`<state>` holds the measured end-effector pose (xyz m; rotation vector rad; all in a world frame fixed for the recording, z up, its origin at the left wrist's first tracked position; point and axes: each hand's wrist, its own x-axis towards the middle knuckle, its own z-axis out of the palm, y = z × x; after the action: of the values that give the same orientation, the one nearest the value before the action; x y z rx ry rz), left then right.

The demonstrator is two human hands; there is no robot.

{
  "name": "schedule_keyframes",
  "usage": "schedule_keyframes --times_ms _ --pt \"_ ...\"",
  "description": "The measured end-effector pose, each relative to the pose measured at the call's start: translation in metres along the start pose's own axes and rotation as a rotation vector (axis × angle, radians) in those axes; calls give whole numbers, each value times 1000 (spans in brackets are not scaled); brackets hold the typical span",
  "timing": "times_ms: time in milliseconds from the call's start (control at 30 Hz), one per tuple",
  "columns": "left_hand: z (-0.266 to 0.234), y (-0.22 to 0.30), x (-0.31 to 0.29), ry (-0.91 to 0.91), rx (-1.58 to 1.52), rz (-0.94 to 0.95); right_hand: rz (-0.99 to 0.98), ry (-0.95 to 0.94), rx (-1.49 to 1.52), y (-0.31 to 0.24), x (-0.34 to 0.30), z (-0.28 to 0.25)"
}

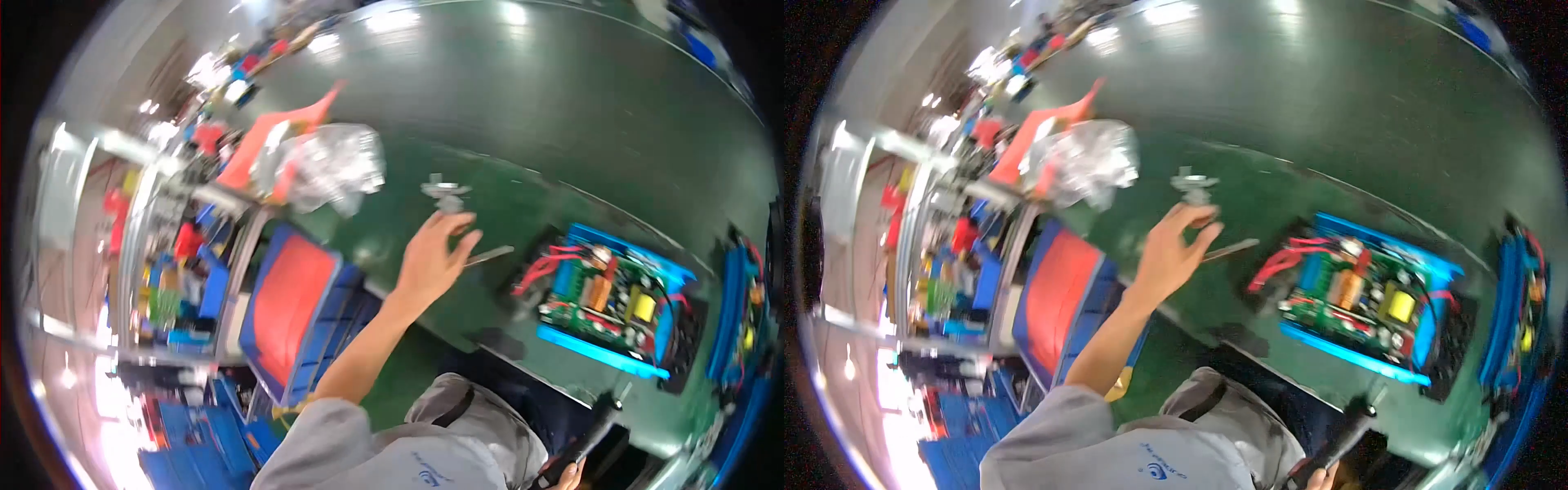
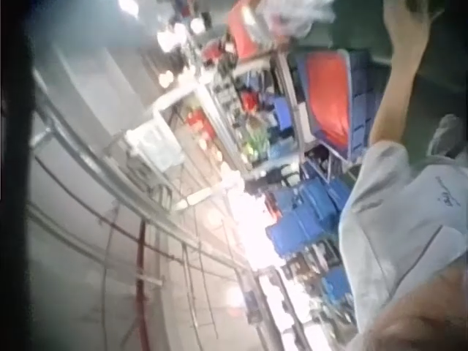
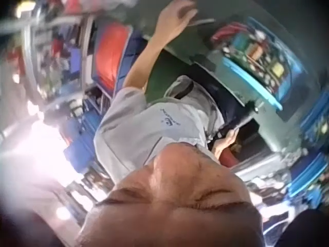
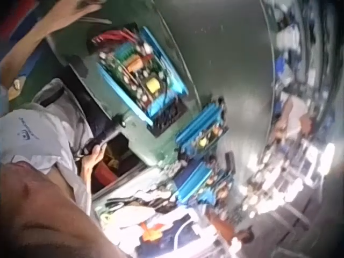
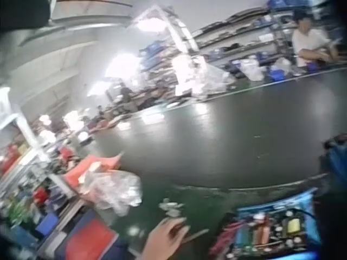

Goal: Assembling electronic components into blue metal casings using an electric screwdriver on a factory production line.

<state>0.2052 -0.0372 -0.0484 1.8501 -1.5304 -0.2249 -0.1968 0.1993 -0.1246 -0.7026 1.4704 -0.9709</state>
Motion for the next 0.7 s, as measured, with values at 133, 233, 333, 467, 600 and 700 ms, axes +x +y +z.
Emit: schedule_keyframes --times_ms 133,233,333,467,600,700 --pt "12 -30 46 162 180 126 -202 200 -41 28 4 5" --pt "24 -64 55 177 195 147 -77 187 -7 39 9 -12" --pt "24 -68 57 155 376 253 171 428 66 -34 -4 62" --pt "34 -70 74 133 426 250 150 243 59 -24 8 67" --pt "13 -10 77 -67 -107 -62 125 114 70 3 18 63" --pt "33 17 66 16 -425 186 114 -3 73 24 26 59"
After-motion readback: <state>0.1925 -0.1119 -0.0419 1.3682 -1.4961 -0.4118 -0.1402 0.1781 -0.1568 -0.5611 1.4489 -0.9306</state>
